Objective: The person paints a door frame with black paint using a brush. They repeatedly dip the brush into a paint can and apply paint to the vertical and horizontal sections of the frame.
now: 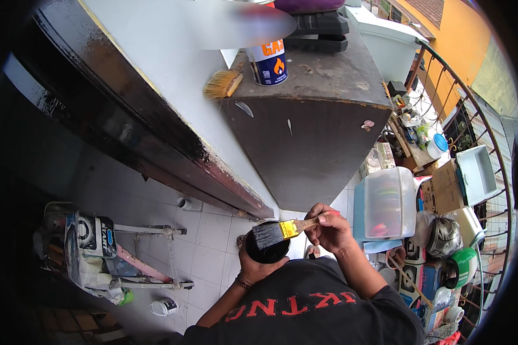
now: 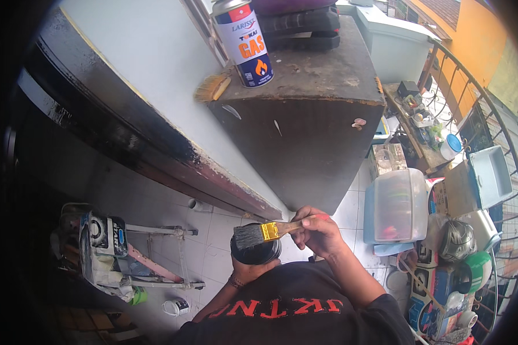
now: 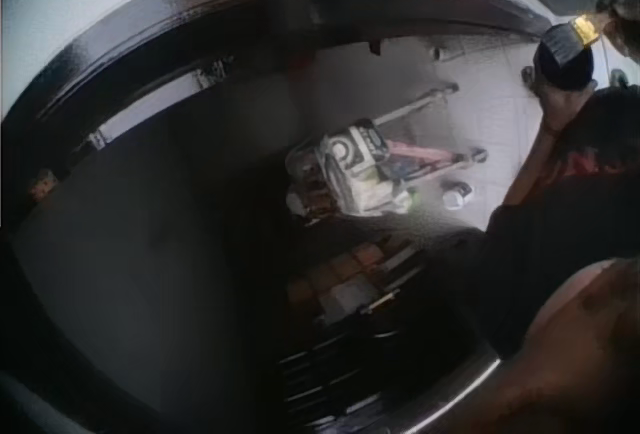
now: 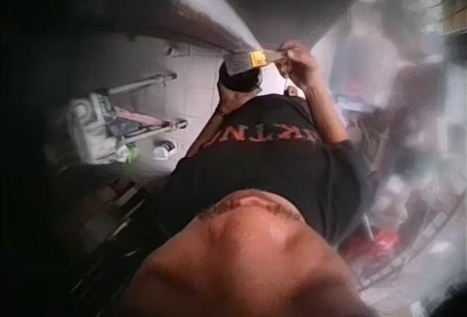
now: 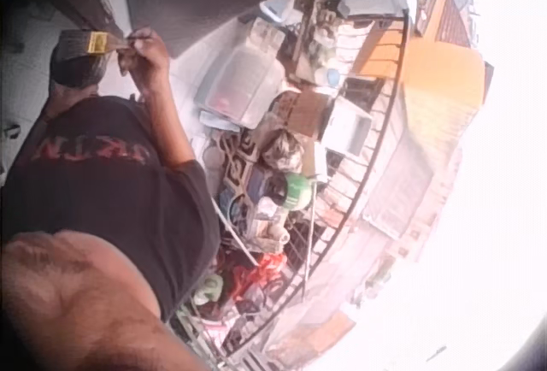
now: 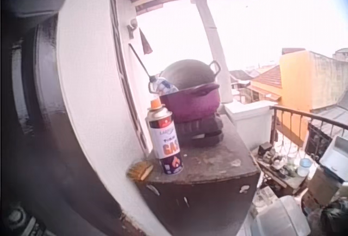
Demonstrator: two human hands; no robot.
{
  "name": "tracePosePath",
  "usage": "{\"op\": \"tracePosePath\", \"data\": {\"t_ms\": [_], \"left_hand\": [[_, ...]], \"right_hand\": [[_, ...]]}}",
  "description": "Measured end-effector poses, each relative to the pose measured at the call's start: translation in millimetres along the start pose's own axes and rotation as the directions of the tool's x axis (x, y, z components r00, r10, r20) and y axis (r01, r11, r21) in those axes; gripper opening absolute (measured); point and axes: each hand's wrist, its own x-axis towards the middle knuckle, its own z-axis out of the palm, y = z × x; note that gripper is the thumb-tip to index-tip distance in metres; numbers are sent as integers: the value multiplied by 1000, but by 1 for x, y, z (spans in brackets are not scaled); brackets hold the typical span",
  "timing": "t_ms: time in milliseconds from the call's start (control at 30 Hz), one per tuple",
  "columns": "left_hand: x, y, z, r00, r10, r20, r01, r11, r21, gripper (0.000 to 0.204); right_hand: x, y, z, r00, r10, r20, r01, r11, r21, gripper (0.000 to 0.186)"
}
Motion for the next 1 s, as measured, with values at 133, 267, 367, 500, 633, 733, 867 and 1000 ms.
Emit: {"op": "tracePosePath", "data": {"t_ms": [133, 267, 367, 500, 633, 733, 867, 1000], "left_hand": [[-5, 10, -13, 989, 145, -44, -122, 936, 331, 81], [-33, -5, -15, 989, -43, -140, 62, 990, 131, 75], [-44, -3, -27, 994, -4, -110, 47, 921, 387, 72], [-65, -21, -43, 988, 146, 42, -131, 681, 720, 71], [-66, -15, -52, 997, -16, -75, 57, 807, 588, 69], [-69, -18, -56, 995, -39, -93, 84, 829, 553, 69], [-72, -23, -60, 992, -99, -78, 124, 867, 482, 67], [-71, -25, -62, 994, 101, -41, -60, 819, 571, 64]], "right_hand": [[16, 6, -5, 999, -37, 22, 35, 996, 77, 22], [54, 26, -5, 999, -37, -17, 39, 990, 135, 24], [95, 42, 7, 999, -52, -8, 52, 973, 226, 24], [138, 56, 33, 993, -44, 106, 11, 956, 294, 20], [158, 63, 65, 991, -39, 126, -1, 953, 303, 29], [163, 62, 76, 989, -58, 139, 7, 940, 340, 28], [165, 58, 76, 991, -99, 88, 66, 945, 319, 26], [161, 61, 50, 992, -128, 20, 116, 948, 296, 28]]}}
